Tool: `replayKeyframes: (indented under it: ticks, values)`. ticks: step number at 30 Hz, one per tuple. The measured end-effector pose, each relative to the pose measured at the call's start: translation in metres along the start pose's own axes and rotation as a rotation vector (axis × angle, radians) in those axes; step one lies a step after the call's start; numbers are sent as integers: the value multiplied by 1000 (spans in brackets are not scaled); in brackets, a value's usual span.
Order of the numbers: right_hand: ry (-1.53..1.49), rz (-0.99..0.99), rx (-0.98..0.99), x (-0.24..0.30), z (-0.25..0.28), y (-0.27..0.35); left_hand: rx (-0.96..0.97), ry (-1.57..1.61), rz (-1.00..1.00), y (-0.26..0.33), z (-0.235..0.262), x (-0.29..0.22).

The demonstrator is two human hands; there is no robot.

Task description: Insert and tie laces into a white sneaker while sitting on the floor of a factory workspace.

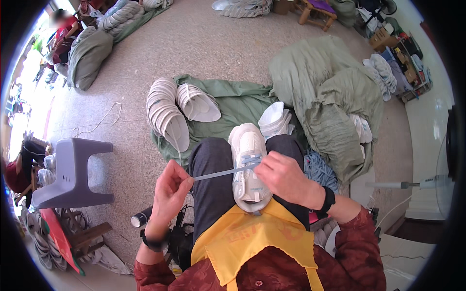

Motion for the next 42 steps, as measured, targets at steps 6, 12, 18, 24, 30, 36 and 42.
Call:
replayKeyframes:
  ticks: [6,12,18,24,30,36,42]
  values:
    - [25,-153,193,6,-15,11,-17,33,-28,-10,0,-11]
    - [-42,-122,97,4,-14,2,-51,43,-29,-20,-1,-24]
    - [94,-17,59,-3,-24,-10,-48,104,-52,-26,-5,-30]
    - [149,126,23,-4,-25,-16,-30,78,-35,-23,0,-18]
    - [152,92,8,0,5,12,88,-136,-51,1,3,27]
    - [132,-101,-80,-16,24,42,-19,-613,-247,17,-8,19]
    - [123,-302,-214,-37,55,82,-177,-765,-304,20,16,-5]
Point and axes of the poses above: each hand's wrist, its own y-axis away from the middle knuckle, its own z-axis out of the back of the hand, x = y × z, the point moved 9 cm from there along -y, towards the middle knuckle, and after that the axes turned 4 degrees about z, right-handed, at the moved point
